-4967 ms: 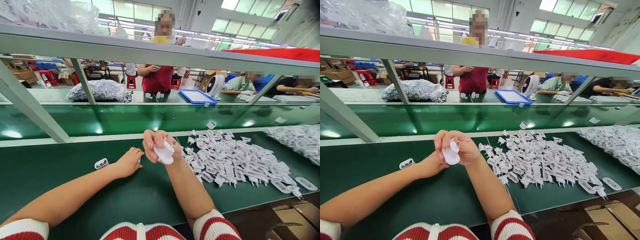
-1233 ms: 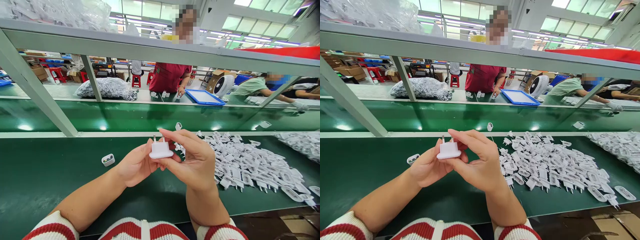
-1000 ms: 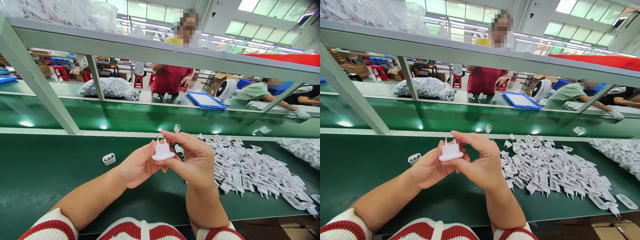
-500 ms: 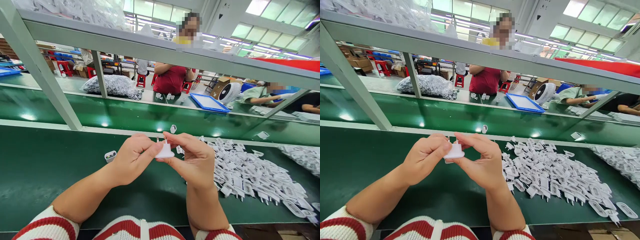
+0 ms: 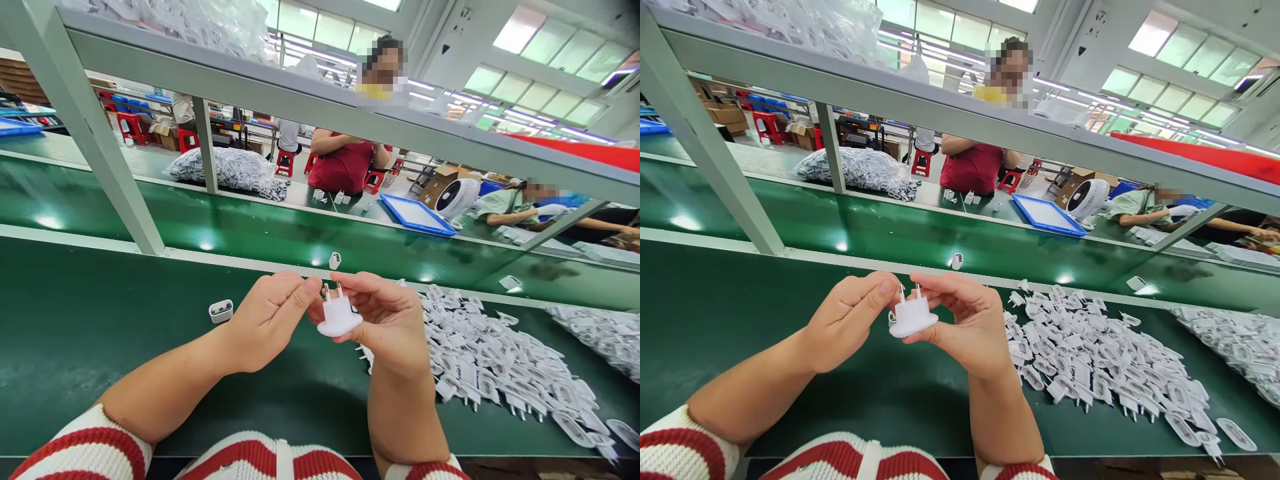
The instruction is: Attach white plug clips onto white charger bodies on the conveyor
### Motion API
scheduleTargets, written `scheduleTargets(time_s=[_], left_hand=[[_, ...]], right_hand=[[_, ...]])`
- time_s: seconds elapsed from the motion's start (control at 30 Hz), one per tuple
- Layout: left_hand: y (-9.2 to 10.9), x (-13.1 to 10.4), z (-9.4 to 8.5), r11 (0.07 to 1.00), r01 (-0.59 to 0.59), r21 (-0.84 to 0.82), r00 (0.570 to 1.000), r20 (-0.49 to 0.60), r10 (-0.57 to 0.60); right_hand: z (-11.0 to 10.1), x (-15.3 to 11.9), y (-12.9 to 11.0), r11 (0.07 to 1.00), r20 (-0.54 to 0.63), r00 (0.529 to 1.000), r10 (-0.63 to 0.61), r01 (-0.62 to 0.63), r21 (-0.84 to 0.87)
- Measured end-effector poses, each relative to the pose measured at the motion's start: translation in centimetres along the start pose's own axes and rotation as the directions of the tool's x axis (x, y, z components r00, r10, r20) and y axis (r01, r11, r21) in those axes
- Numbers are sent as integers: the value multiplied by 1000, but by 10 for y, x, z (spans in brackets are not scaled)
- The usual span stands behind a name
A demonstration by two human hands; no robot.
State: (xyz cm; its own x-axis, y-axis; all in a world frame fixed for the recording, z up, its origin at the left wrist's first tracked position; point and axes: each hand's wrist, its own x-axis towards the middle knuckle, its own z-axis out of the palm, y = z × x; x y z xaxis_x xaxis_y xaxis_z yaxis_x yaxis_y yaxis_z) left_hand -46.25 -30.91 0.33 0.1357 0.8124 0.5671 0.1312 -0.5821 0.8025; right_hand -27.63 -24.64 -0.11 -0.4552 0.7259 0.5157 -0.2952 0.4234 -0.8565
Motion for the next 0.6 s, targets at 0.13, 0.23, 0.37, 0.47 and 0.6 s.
scheduleTargets(time_s=[0.13, 0.23, 0.37, 0.47, 0.6], left_hand=[[1, 0, 2, 1000, -6, -13, 1000, 2, 6], [0, -1, 1, 1000, 3, -30, 1000, 3, -3], [-6, 0, -4, 997, 46, -59, 999, -2, -46], [-8, 2, -8, 991, 121, -58, 990, 84, -116], [-7, 11, -17, 966, 257, 33, 960, 108, -259]], right_hand=[[0, 1, 0, 1000, 7, 1000, 18, -18, 6], [0, 0, 0, 999, 14, 999, 34, -34, -12], [0, 1, 2, 996, 5, 1000, -23, 24, -88], [-1, 3, 4, 919, -22, 982, -189, 169, -357], [-1, 7, 10, 679, 69, 930, -360, 312, -665]])
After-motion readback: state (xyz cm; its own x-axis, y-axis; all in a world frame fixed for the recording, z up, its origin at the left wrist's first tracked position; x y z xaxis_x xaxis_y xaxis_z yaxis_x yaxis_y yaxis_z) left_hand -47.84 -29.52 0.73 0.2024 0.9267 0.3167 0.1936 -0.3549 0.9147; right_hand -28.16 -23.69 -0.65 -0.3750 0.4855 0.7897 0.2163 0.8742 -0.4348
